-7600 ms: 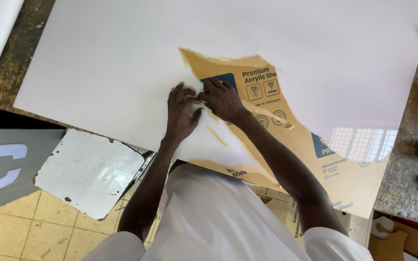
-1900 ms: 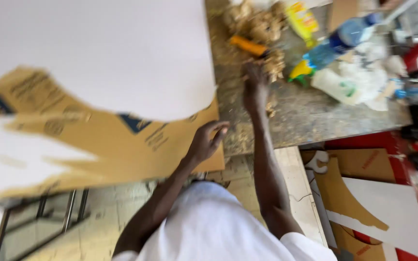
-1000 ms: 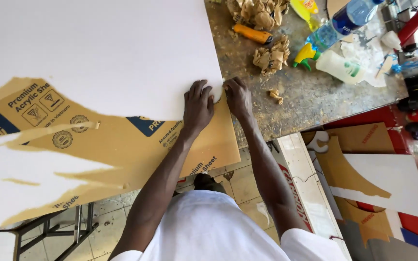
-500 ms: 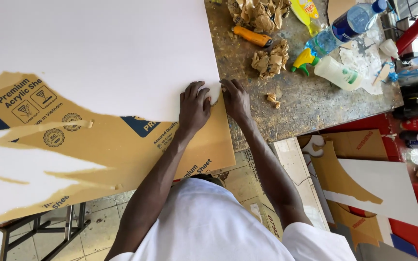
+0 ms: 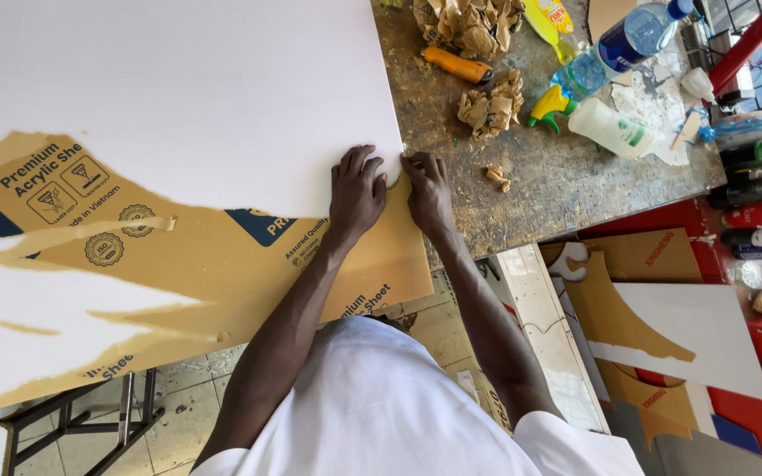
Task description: The person is peeling off the protective paper film from a large white acrylic sheet on a workbench.
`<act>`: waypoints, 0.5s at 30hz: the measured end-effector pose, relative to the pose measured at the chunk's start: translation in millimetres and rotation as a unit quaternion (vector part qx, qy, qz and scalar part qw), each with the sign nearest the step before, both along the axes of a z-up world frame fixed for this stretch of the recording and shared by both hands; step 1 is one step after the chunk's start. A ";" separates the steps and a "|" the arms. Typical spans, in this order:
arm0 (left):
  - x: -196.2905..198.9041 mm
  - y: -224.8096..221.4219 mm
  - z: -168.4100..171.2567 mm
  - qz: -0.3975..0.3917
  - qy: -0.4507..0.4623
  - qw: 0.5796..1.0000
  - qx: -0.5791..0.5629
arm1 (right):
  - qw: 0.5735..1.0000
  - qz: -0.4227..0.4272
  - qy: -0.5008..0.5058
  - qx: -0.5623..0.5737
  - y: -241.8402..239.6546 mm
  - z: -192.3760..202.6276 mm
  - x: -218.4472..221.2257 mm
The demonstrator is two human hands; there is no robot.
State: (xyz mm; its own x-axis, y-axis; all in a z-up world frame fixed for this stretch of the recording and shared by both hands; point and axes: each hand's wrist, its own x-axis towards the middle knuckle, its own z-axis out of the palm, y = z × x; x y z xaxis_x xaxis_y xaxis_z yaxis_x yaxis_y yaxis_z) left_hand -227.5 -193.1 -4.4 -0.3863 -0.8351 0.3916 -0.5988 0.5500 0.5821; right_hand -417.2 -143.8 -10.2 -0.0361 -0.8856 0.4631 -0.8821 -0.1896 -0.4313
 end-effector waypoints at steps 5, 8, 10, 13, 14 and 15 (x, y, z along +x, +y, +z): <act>1.5 0.6 1.9 -0.008 0.001 1.000 0.009 | 1.000 -0.005 -0.022 0.004 8.6 -4.9 -1.0; 2.3 0.8 -0.3 -0.006 0.006 1.000 0.011 | 0.999 -0.005 -0.039 0.015 1.4 -15.0 -9.0; 1.5 -0.5 -1.8 -0.007 0.011 1.000 0.010 | 0.999 -0.011 -0.043 0.024 1.8 -9.3 -6.9; 2.7 3.5 -4.5 -0.005 0.004 1.000 0.008 | 1.000 -0.010 0.008 0.029 14.3 5.5 3.6; 2.3 0.9 -5.2 -0.009 0.001 1.000 0.007 | 1.000 0.004 0.000 0.019 13.4 4.3 2.4; 2.0 -1.4 -5.5 -0.013 -0.002 1.000 0.006 | 1.000 0.018 -0.008 0.009 12.8 3.6 1.4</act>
